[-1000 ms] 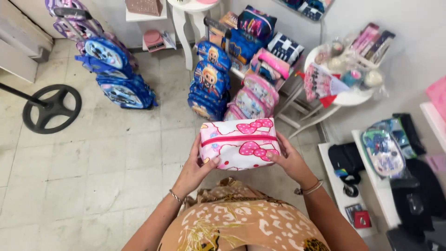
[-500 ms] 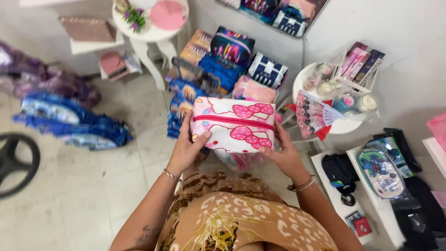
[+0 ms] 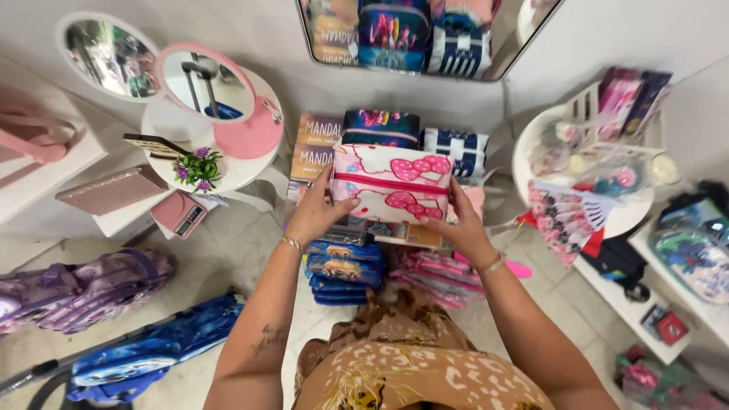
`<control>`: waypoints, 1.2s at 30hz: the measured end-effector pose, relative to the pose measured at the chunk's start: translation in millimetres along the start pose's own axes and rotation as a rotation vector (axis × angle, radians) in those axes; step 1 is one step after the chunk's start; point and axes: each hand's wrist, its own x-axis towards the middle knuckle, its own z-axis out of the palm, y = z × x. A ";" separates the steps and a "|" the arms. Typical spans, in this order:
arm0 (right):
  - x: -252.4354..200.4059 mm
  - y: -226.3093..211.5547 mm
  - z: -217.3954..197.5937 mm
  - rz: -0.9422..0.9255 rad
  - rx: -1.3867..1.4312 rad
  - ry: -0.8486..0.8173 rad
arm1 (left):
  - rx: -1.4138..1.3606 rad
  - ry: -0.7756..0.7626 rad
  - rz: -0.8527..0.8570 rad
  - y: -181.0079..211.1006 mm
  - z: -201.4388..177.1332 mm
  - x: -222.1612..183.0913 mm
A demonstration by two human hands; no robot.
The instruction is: Inspect various pencil cases and pouches by picking them up and opening zippers while walking through a gift shop
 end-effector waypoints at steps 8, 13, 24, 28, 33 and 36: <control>58.5 89.4 66.8 0.324 -0.090 -0.068 | 0.104 -0.361 -0.273 -106.3 2.3 88.8; 71.2 155.9 78.0 0.514 -0.185 -0.107 | 0.097 -0.415 -0.344 -164.1 19.4 122.3; 102.7 152.7 81.1 0.519 -0.149 -0.058 | 0.059 -0.412 -0.417 -109.5 8.6 126.9; 101.5 157.3 80.7 0.507 -0.126 -0.073 | 0.024 -0.400 -0.398 -123.3 11.3 126.7; 93.0 133.6 88.4 0.479 -0.201 -0.058 | 0.177 -0.338 -0.450 -131.6 14.8 125.3; 82.9 111.1 78.2 0.476 -0.217 -0.024 | 0.121 -0.271 -0.402 -145.5 8.8 121.6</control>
